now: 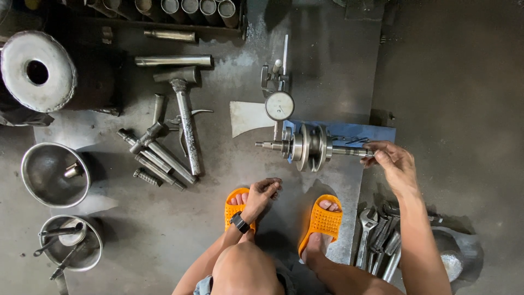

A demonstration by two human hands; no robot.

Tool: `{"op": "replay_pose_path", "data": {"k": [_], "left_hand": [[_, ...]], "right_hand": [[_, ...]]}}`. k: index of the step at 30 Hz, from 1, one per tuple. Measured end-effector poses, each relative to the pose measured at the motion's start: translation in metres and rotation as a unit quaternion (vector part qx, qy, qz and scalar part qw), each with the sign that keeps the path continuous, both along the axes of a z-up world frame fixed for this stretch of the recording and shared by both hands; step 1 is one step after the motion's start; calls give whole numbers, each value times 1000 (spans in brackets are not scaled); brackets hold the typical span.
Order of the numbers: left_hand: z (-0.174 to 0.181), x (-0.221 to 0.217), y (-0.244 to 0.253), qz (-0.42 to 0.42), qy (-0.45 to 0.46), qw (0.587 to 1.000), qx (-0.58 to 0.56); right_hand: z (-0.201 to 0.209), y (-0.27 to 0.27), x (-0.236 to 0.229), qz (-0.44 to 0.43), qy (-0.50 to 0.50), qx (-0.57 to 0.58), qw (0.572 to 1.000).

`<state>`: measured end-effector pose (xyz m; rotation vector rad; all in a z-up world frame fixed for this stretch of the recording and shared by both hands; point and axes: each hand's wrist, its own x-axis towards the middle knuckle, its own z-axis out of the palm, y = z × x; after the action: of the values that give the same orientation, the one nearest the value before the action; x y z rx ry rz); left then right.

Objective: The person assembles a mechanical shaft with multiple circular components, using a hammer to tap parts into place. They repeatedly rotate the shaft to check alignment and fit, then place the assembled unit onto a workbench.

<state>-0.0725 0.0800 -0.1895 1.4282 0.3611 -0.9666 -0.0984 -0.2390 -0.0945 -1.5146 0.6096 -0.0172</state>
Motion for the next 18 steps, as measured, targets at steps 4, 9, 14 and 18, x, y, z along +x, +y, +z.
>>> {"op": "replay_pose_path", "data": {"k": [4, 9, 14, 18], "left_hand": [[-4, -1, 1, -6, -5, 1000, 1], [0, 0, 0, 4, 1, 1000, -8], [15, 6, -4, -6, 0, 1000, -1], [20, 7, -9, -49, 3, 997, 55]], "right_hand": [[-9, -1, -4, 0, -11, -34, 999], [-9, -4, -1, 21, -36, -75, 996], [-20, -11, -6, -2, -58, -64, 996], [-12, -8, 0, 18, -62, 10, 998]]}}
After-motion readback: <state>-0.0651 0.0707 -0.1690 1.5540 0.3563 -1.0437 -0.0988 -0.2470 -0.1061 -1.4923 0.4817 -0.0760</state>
